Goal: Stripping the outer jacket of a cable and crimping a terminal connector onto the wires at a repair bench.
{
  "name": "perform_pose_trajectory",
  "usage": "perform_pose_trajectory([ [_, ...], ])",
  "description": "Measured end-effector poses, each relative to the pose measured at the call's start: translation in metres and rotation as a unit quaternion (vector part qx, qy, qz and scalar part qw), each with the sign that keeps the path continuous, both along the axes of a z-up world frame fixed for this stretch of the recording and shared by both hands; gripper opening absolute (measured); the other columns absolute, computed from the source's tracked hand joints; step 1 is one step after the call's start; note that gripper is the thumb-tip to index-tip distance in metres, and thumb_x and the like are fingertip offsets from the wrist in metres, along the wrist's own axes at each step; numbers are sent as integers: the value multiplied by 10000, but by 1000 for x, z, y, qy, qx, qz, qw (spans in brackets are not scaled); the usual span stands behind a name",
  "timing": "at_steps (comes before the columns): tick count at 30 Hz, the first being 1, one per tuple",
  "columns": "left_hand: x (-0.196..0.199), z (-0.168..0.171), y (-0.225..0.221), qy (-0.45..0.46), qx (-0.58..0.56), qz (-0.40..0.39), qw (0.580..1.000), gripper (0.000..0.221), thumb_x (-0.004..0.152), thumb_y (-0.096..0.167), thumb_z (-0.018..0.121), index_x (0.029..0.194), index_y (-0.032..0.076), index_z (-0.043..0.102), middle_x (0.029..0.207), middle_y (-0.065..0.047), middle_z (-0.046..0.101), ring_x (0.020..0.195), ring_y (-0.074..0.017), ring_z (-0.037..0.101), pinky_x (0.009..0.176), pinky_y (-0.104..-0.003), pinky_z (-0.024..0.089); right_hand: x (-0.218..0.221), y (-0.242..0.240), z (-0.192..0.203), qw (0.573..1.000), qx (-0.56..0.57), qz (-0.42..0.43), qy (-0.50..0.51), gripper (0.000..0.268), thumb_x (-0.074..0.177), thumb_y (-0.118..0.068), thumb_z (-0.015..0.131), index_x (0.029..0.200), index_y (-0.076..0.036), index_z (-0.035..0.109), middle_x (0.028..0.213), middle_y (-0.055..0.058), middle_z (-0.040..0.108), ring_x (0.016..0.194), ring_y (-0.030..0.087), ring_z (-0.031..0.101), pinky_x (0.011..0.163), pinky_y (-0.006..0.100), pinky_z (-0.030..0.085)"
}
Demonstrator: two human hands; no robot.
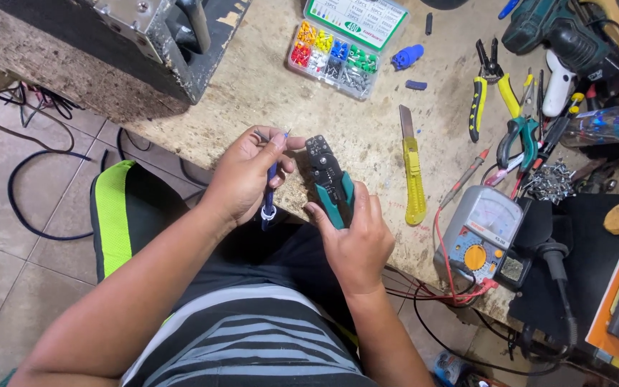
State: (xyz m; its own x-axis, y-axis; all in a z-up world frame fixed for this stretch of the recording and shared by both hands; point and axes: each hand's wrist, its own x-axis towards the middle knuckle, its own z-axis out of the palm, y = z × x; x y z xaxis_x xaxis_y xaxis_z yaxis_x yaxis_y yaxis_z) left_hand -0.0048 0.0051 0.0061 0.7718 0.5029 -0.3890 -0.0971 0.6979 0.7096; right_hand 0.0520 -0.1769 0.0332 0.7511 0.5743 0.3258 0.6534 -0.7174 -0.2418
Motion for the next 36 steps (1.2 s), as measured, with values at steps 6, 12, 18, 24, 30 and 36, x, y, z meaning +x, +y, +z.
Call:
perform_pose_trajectory([
  [6, 0, -8, -1, 3, -1, -2, 1000, 132, 1056, 198, 585, 1090, 87, 520, 1078, -162, 740, 672, -120, 664, 460, -142, 393, 1, -2, 0, 1000, 2, -5, 7, 779, 725, -675, 835, 1262, -148, 637, 858, 33, 606, 700, 325, 725, 606, 463, 593],
  [12, 0, 0, 1, 5, 5, -7, 1000, 116, 1059, 195, 579, 1090, 100, 522, 1081, -147, 749, 677, -110, 658, 471, -141, 387, 2, -2, -2, 1000, 3, -3, 19, 769, 740, -651, 850, 1274, -143, 632, 858, 34, 597, 702, 324, 724, 608, 452, 593],
  [18, 0, 0, 1, 11, 1, -13, 1000, 117, 1059, 204, 578, 1083, 106, 519, 1092, -140, 752, 676, -107, 654, 470, -140, 381, 2, -3, -3, 1000, 3, -4, 14, 762, 738, -656, 841, 1267, -152, 627, 848, 34, 595, 693, 325, 722, 600, 466, 592],
  [24, 0, -1, 2, 2, 3, -6, 1000, 126, 1053, 198, 589, 1098, 99, 524, 1094, -153, 752, 673, -111, 663, 467, -145, 388, 2, -2, -2, 1000, 7, -2, 16, 758, 743, -645, 851, 1264, -141, 630, 853, 38, 596, 693, 322, 721, 602, 456, 593],
  [30, -1, -2, 2, 6, 3, -10, 1000, 126, 1056, 200, 583, 1094, 95, 525, 1091, -147, 754, 671, -107, 660, 465, -142, 383, 1, -4, -5, 1000, 6, -8, 1, 766, 730, -682, 827, 1261, -166, 630, 848, 24, 590, 692, 312, 719, 600, 452, 591],
  [36, -1, 0, 2, -1, 1, -2, 1000, 119, 1055, 188, 587, 1088, 94, 522, 1078, -151, 750, 664, -114, 658, 462, -147, 383, 1, -2, -5, 1000, 6, -6, -1, 762, 741, -677, 831, 1267, -162, 633, 855, 25, 591, 705, 312, 720, 609, 444, 591],
])
